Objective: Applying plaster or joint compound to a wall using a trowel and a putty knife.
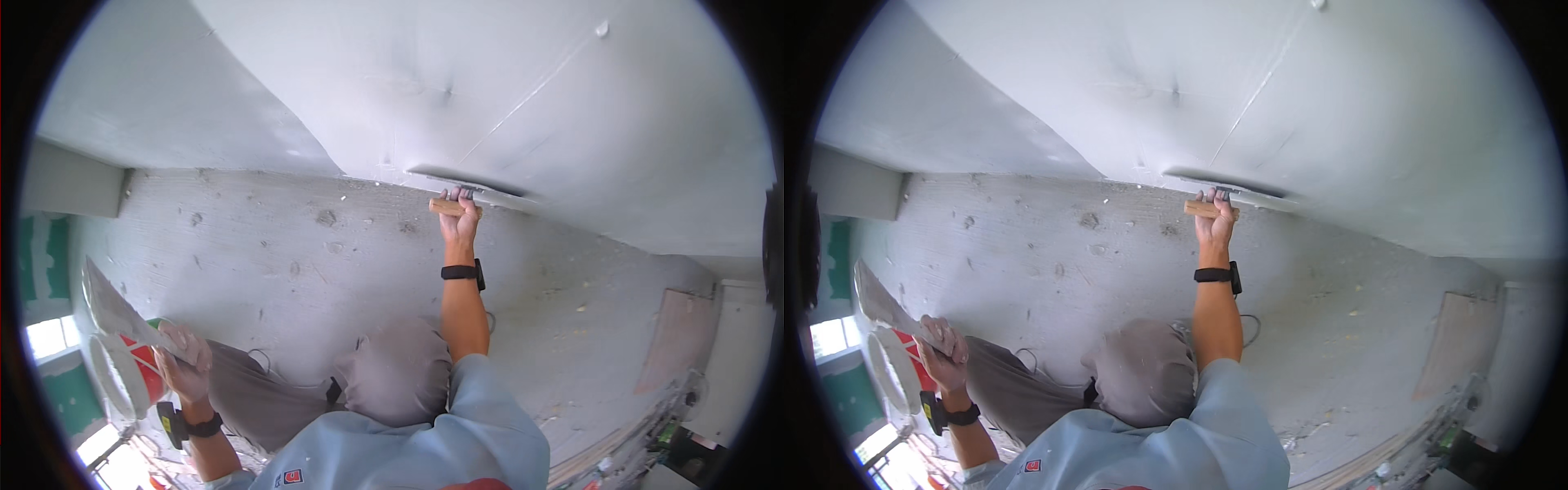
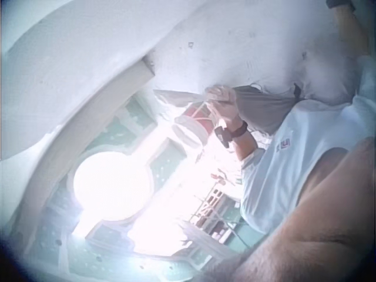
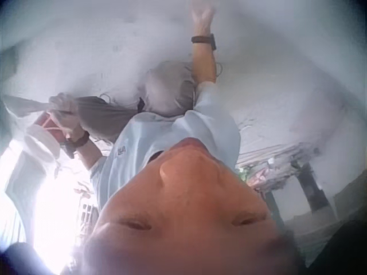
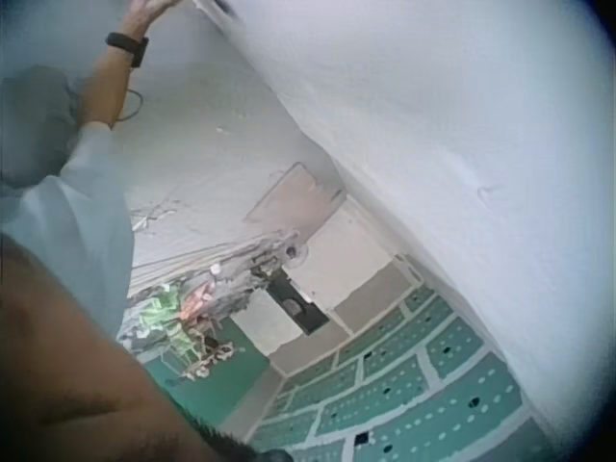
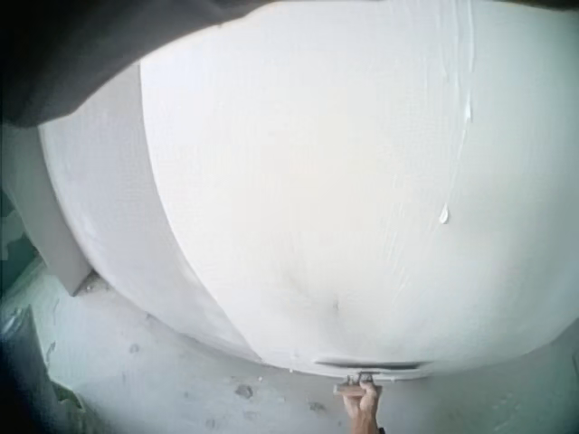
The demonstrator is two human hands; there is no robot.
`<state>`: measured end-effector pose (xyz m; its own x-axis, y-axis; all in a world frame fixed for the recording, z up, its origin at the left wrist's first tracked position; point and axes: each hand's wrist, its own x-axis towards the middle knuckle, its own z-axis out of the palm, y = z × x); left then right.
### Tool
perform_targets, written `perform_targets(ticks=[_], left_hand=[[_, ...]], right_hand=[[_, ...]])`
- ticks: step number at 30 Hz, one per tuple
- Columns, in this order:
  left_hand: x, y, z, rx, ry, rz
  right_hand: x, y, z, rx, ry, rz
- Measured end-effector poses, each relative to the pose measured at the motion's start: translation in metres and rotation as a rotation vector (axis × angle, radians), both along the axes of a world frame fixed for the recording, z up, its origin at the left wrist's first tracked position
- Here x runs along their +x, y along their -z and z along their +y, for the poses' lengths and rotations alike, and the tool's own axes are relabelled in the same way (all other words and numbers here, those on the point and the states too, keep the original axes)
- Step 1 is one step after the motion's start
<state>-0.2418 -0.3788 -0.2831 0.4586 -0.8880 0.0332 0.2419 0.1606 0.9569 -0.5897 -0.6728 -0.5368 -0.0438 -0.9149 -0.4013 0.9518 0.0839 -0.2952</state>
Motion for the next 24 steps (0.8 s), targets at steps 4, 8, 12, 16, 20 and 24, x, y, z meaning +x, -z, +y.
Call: perform_targets(ticks=[4, 8, 12, 16, 20, 24], left_hand=[[0.018, 0.006, -0.007, 0.018, -0.013, 0.120], [0.041, 0.003, -0.016, 0.007, 0.138, 0.137], [0.047, -0.017, -0.005, 0.030, 0.145, 0.027], [0.065, -0.026, 0.004, -0.027, 0.263, -0.012], [0.063, -0.066, 0.023, 0.003, 0.269, 0.016], [0.070, -0.084, 0.024, -0.053, 0.344, 0.013]], right_hand=[[0.012, -0.166, -0.003, -0.079, 0.160, -0.020], [0.022, -0.354, -0.005, -0.259, 0.313, 0.093], [0.015, -0.529, 0.001, -0.468, 0.315, 0.075], [0.004, -0.678, -0.008, -0.568, 0.339, 0.109], [0.002, -0.804, -0.015, -0.655, 0.371, 0.235], [-0.046, -0.894, -0.034, -0.927, 0.394, 0.318]])
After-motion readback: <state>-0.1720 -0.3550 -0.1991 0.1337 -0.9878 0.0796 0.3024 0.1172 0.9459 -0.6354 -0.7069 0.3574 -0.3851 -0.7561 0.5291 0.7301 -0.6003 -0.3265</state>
